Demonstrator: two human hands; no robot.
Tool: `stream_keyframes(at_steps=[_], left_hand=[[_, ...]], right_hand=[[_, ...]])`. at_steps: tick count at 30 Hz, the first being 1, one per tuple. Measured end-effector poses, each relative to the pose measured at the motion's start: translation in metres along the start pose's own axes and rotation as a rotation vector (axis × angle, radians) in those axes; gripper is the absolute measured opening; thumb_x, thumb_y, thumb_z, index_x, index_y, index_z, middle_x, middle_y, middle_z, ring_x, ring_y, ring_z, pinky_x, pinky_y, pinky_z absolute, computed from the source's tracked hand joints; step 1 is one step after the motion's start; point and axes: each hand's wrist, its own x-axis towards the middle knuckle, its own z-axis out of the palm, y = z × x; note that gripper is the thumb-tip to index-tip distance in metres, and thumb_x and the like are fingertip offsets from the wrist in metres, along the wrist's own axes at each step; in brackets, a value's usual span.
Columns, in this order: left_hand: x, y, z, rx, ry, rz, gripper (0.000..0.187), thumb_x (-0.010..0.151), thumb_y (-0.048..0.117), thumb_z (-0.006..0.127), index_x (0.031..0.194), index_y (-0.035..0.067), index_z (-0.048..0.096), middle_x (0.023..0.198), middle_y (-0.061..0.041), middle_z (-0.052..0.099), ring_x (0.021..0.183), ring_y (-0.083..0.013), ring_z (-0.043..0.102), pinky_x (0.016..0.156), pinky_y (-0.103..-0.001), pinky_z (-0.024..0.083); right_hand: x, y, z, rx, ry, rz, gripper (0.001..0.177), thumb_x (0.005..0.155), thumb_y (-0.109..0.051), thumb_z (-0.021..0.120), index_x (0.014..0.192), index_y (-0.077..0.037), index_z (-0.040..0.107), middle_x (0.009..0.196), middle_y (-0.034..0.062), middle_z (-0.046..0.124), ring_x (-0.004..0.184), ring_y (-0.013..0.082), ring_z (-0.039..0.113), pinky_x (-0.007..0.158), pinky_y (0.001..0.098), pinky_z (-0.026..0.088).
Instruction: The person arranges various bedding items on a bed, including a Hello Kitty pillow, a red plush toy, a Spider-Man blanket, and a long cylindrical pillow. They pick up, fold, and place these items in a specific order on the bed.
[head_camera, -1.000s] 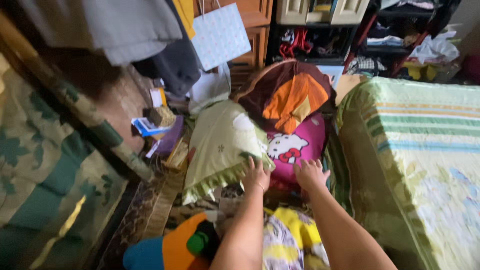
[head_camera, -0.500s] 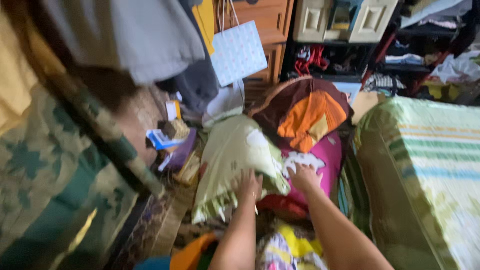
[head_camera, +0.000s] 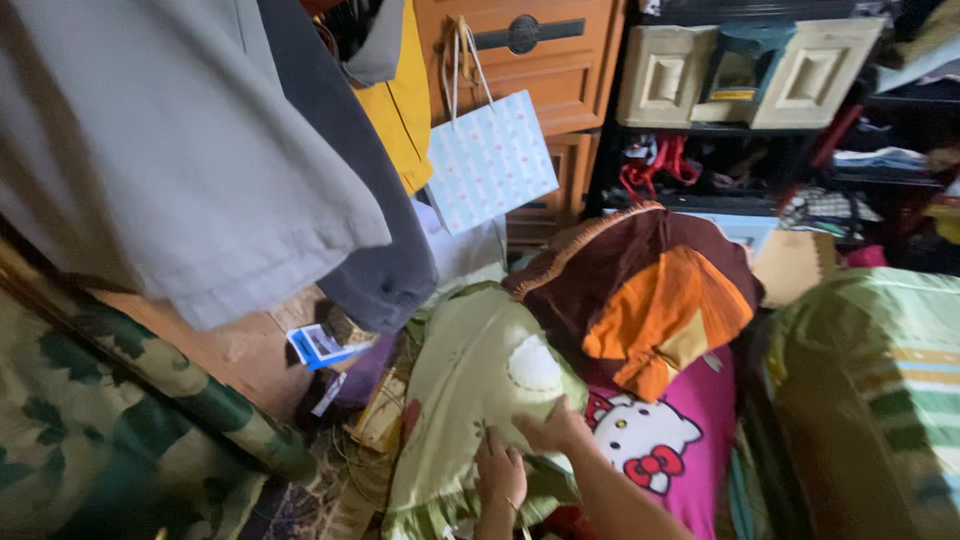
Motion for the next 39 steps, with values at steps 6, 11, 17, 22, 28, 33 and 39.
stream_keyframes(at_steps=[6,11,17,22,28,33,39], left_hand=[[0.022,-0.002,-0.003,0.015,0.078,0.007,0.052,0.105,0.034,0.041,0.153,0.013,0.041,0.159,-0.011,0.041,0.143,-0.0317,0.044,0.117,-0.044,0.041],[0.008,0.013,-0.055,-0.035,0.051,-0.099,0.054,0.106,0.042,0.036,0.153,0.016,0.04,0.16,-0.009,0.038,0.144,-0.0332,0.041,0.117,-0.05,0.037],[0.01,-0.016,-0.044,-0.165,0.193,0.033,0.057,0.101,0.048,0.032,0.147,0.018,0.05,0.156,-0.009,0.047,0.138,-0.0374,0.046,0.114,-0.05,0.039],[0.023,-0.037,-0.035,-0.175,0.268,0.136,0.062,0.104,0.052,0.031,0.137,0.008,0.059,0.148,-0.018,0.052,0.137,-0.0405,0.047,0.114,-0.05,0.037],[0.0,-0.028,-0.039,-0.177,0.191,0.063,0.063,0.103,0.051,0.031,0.135,0.007,0.063,0.144,-0.019,0.059,0.134,-0.0411,0.053,0.114,-0.048,0.04],[-0.001,-0.04,-0.029,-0.586,0.044,-0.02,0.07,0.106,0.056,0.031,0.152,0.005,0.045,0.154,-0.022,0.047,0.142,-0.0412,0.045,0.117,-0.048,0.038],[-0.043,-0.058,-0.013,-1.049,-0.331,-0.398,0.08,0.101,0.066,0.028,0.162,0.015,0.029,0.164,-0.014,0.039,0.146,-0.0356,0.043,0.119,-0.052,0.038]], right_hand=[[-0.005,-0.022,-0.022,0.071,-0.021,0.161,0.08,0.068,-0.045,0.083,0.128,0.001,0.055,0.117,0.0235,0.073,0.11,0.0358,0.073,0.095,0.0423,0.059],[0.006,-0.026,-0.055,0.276,0.226,0.09,0.063,0.071,-0.044,0.08,0.119,-0.005,0.065,0.112,0.0215,0.075,0.107,0.0377,0.071,0.095,0.0451,0.055],[0.005,-0.035,-0.106,0.513,0.288,-0.005,0.04,0.071,-0.031,0.074,0.1,-0.004,0.078,0.098,0.0202,0.08,0.097,0.0338,0.076,0.09,0.0414,0.056],[-0.001,-0.038,-0.138,0.504,0.165,-0.158,0.036,0.074,-0.027,0.072,0.099,0.0,0.075,0.09,0.0193,0.078,0.085,0.0321,0.072,0.076,0.0424,0.055],[-0.025,-0.036,-0.171,0.241,0.172,-0.275,0.035,0.076,-0.026,0.076,0.102,-0.002,0.073,0.089,0.0164,0.078,0.083,0.0249,0.074,0.074,0.0379,0.057],[-0.052,-0.039,-0.217,0.135,0.175,-0.447,0.041,0.068,-0.018,0.075,0.107,-0.005,0.075,0.09,0.0136,0.077,0.085,0.022,0.074,0.076,0.036,0.057],[-0.111,-0.043,-0.276,0.105,0.113,-0.393,0.033,0.071,-0.017,0.073,0.1,-0.002,0.074,0.086,0.0155,0.078,0.081,0.0247,0.075,0.072,0.0384,0.057]])
